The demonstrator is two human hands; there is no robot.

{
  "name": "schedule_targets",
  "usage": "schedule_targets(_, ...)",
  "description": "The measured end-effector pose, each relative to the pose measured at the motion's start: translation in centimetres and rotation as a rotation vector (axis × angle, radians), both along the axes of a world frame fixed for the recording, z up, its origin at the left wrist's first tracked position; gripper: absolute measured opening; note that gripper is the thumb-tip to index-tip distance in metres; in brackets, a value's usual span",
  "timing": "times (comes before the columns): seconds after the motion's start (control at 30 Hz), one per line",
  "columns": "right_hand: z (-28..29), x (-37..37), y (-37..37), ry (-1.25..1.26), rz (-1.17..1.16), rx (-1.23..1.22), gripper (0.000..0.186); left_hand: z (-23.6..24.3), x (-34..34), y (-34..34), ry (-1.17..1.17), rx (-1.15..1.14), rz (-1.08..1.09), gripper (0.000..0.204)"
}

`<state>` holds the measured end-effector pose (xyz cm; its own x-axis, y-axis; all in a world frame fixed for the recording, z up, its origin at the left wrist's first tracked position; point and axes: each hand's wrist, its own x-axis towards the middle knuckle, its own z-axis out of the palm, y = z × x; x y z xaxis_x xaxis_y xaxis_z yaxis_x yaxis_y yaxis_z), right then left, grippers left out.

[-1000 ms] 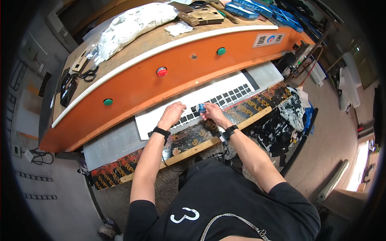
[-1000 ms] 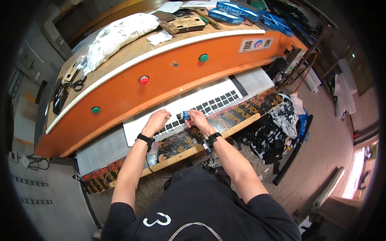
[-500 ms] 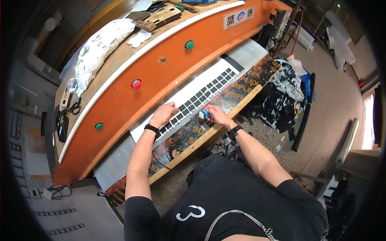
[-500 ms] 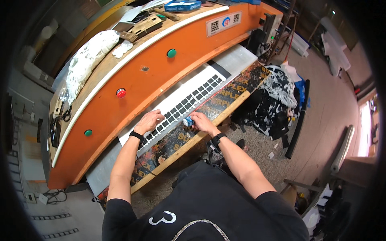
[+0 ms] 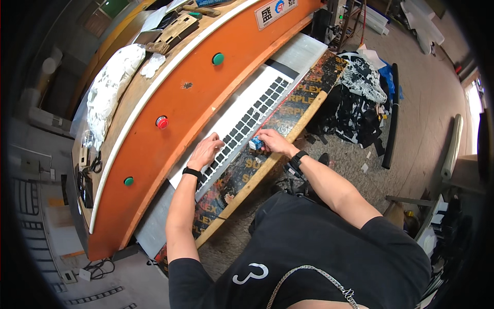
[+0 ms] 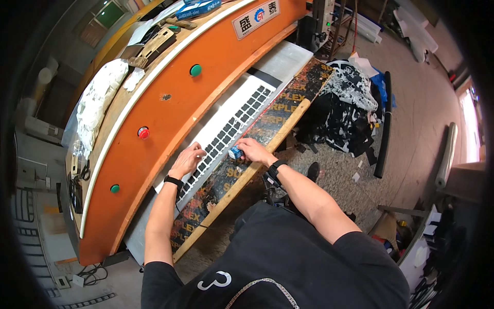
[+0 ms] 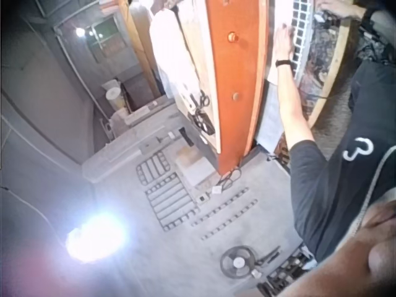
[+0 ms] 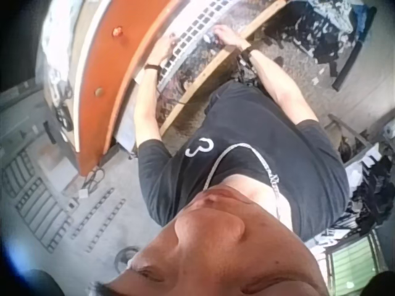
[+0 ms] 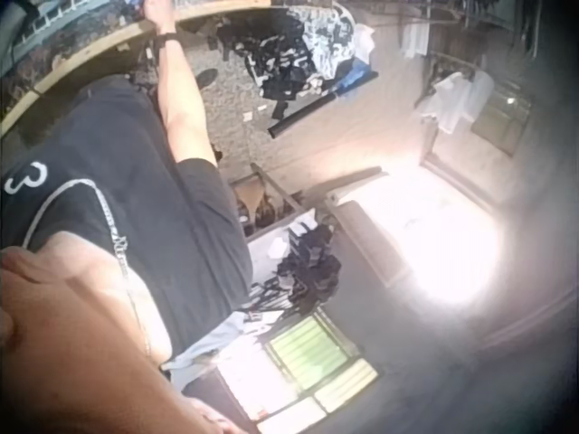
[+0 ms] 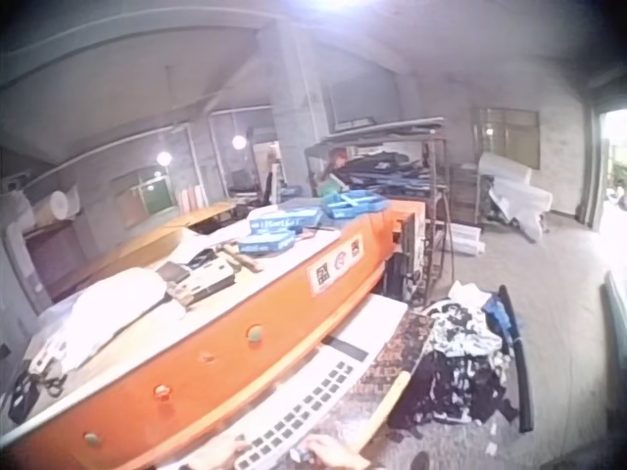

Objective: Arranging small plastic tags or labels into a template grid on a machine table.

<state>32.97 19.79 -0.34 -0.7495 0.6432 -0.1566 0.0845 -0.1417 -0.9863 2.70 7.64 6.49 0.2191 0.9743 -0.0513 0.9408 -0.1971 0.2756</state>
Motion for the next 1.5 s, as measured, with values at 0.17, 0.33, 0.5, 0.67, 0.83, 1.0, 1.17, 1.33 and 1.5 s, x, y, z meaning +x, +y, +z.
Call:
schedule_targets(0.17,0.1,0.1,-0.1,-0.005,0.016,0.01,0.034,0.0,-0.3,0.5,0.01,-0.047,0.006,0.014)
schedule_targets(0.33,0.2,-0.1,-0.2,0.014,0.011,-0.011,0.033,0.0,-0.9,0.8,0.056,-0.09,-0.005,0.015)
schedule_targets(0.5,-0.2,0.0,0.0,0.017,-0.008,-0.023,0.031,0.1,0.0,0.6,-0.015,-0.047,0.027,0.015)
schedule_targets(0.67,-0.1,-0.1,-0.1,0.015,-0.005,-0.008,0.03,0.0,-0.4,0.8,0.035,-0.103,0.029,0.017)
schedule_targets(0.83,0.1,-0.1,-0.2,0.006,-0.002,0.002,0.031,-0.1,-0.7,0.7,0.055,-0.111,0.004,0.02)
schedule_targets(1.0,0.1,-0.2,-0.5,-0.021,-0.012,0.054,0.031,0.0,-0.1,0.9,0.015,-0.102,0.038,0.022)
schedule_targets(1.17,0.0,0.0,-0.3,-0.014,-0.014,0.045,0.031,0.3,0.0,1.4,0.029,-0.113,0.005,0.023)
schedule_targets(1.33,0.2,-0.1,-0.3,0.0,-0.007,0.041,0.031,0.0,-0.4,1.4,0.035,-0.122,-0.021,0.022)
schedule_targets(1.5,0.2,-0.1,-0.4,-0.014,0.004,0.043,0.031,-0.2,-0.7,1.2,0.036,-0.139,0.009,0.022)
